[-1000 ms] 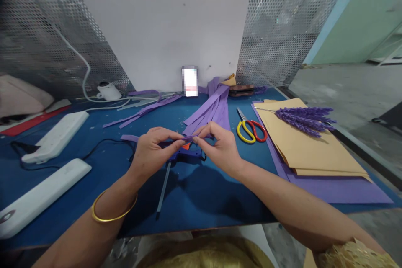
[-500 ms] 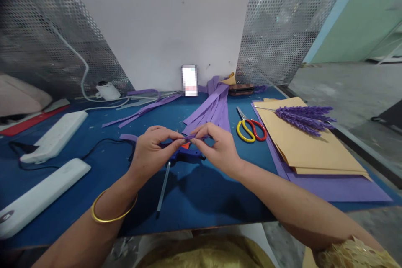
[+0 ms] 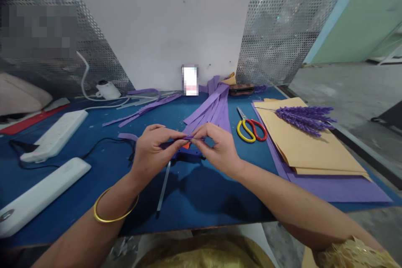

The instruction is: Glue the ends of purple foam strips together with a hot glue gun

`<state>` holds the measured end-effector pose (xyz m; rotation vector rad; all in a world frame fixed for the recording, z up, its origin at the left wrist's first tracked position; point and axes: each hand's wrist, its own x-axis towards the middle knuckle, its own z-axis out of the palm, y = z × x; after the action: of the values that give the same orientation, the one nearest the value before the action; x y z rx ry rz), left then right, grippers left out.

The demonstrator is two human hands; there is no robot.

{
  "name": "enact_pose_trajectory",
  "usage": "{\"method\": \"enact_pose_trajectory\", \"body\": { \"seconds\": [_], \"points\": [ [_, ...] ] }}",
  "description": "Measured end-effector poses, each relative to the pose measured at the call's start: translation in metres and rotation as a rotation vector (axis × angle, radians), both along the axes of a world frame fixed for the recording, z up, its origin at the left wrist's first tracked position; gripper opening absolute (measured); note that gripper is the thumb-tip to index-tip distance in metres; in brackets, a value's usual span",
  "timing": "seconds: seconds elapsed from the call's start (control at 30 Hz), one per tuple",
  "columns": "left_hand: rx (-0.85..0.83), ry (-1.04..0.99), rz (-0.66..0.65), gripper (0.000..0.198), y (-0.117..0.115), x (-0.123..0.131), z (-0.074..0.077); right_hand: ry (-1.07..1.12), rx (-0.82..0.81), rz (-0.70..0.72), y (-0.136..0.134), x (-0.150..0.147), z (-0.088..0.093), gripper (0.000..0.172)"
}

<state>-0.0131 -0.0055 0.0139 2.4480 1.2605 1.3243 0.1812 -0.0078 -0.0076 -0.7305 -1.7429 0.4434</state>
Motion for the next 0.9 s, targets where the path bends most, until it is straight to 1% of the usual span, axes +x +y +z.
{"method": "enact_pose_trajectory", "body": {
  "seconds": [0.27, 0.37, 0.43, 0.6, 0.77, 0.9],
  "points": [
    [0.029, 0.019, -0.034, 0.011, -0.0002, -0.0001, 0.0, 0.012, -0.01, 0.019, -0.0011, -0.0019, -0.0002, 0.008],
    [0.039, 0.061, -0.054, 0.013, -0.0006, -0.0007, 0.0002, -0.002, 0.0, 0.027, -0.0014, -0.0021, -0.0004, 0.009],
    [0.038, 0.077, -0.043, 0.014, -0.0006, -0.0009, 0.0001, -0.009, 0.001, 0.024, -0.0015, -0.0018, -0.0002, 0.008],
    [0.019, 0.034, -0.01, 0.014, 0.0, -0.0007, -0.0001, 0.007, 0.011, -0.011, -0.002, -0.001, 0.0009, 0.007],
    [0.046, 0.064, -0.045, 0.014, -0.0009, 0.0005, 0.0021, 0.015, -0.017, -0.002, -0.0027, -0.0018, 0.0009, 0.009],
    [-0.02, -0.003, -0.03, 0.013, 0.0, 0.0018, 0.0007, 0.029, 0.002, -0.012, -0.0028, -0.0008, 0.0015, 0.009]
  ]
}}
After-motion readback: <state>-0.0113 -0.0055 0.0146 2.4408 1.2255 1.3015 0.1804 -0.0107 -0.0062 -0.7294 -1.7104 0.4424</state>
